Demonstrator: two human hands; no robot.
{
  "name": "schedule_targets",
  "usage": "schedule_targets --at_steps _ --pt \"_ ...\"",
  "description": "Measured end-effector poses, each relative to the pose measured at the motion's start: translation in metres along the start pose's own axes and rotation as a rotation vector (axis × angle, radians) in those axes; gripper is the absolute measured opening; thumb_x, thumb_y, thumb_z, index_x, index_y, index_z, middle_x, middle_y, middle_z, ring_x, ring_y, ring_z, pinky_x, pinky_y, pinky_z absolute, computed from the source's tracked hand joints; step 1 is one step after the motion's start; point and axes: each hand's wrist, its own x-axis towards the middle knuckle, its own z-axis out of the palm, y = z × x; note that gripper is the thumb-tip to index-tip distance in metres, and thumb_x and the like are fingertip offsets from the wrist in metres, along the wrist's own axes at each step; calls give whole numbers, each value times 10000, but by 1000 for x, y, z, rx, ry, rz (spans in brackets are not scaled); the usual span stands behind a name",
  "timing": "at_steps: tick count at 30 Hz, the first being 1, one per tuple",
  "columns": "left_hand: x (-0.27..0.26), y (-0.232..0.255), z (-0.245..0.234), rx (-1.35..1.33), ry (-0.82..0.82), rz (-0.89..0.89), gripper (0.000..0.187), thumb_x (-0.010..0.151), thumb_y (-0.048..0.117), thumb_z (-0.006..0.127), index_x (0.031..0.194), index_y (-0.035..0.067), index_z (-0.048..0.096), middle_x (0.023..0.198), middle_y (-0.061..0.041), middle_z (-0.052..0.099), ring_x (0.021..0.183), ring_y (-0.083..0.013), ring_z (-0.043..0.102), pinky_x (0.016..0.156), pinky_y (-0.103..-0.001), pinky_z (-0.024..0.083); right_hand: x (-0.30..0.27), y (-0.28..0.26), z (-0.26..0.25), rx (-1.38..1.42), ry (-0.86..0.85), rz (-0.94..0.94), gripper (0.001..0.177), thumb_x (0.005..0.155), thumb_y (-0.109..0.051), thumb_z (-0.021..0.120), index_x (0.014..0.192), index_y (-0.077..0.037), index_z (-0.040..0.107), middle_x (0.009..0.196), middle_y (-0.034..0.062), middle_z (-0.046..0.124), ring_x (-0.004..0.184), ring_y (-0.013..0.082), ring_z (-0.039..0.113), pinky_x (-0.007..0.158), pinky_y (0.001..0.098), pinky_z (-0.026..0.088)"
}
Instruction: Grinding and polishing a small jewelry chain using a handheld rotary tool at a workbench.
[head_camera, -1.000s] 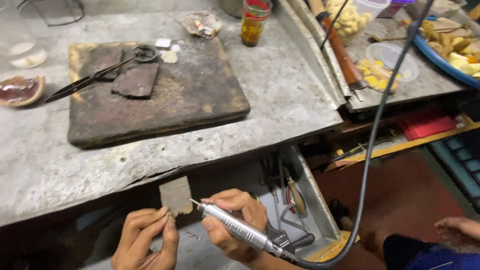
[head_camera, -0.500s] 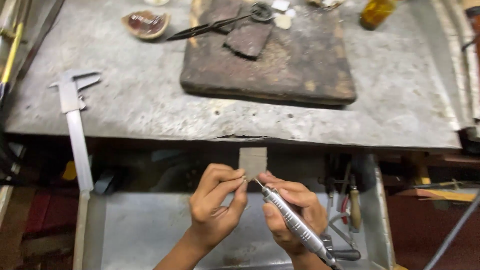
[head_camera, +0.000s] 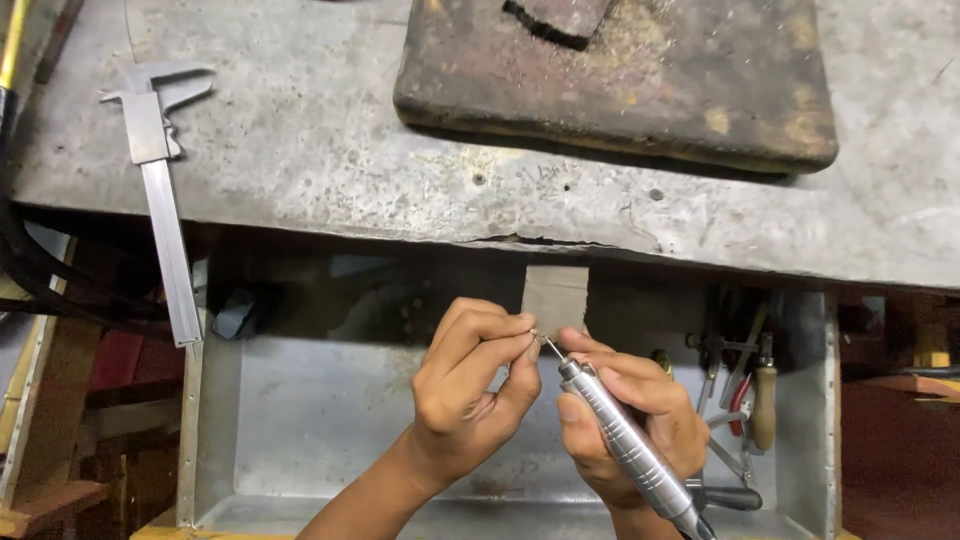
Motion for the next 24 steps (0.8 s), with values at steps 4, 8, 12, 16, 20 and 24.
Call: schedule_targets --at_steps 4,8,12,16,20,24 --pt "0 -1 1 25 -12 17 42 921 -75 674 941 -100 647 956 -206 654 800 -340 640 695 -366 578 -2 2 -2 38 -4 17 307 886 -95 748 1117 -70 547 1099 198 709 1095 408 794 1012 469 720" --pt "1 0 1 44 -27 22 53 929 -60 664 927 -111 653 956 -214 656 797 -346 639 694 -369 573 -1 2 0 -7 10 11 298 891 -163 754 1085 -71 548 1074 180 721 1060 392 807 956 426 733" --pt "2 1 0 56 -36 33 33 917 -89 670 926 -112 648 953 -215 653 802 -349 636 697 -370 577 -2 6 0 -3 31 -19 305 880 -144 764 1091 -64 560 1059 192 722 1039 403 811 906 403 741" --pt "1 1 0 56 -42 33 32 914 -97 671 928 -111 645 959 -212 651 808 -348 635 701 -371 579 4 3 3 -88 50 -74 290 890 -193 743 1037 -39 546 1005 196 729 964 380 822 823 366 745" --pt "2 0 1 64 -32 40 35 923 -83 665 916 -112 646 948 -212 652 800 -344 638 692 -365 580 2 2 3 -26 47 -46 287 877 -144 757 1057 -30 565 1027 214 724 1000 406 815 881 406 748" --pt "1 0 0 54 -31 48 39 933 -79 651 919 -114 639 950 -217 640 794 -348 629 686 -370 568 -1 7 2 34 49 -44 302 874 -117 765 1090 -42 568 1044 216 716 1017 425 807 923 449 746"
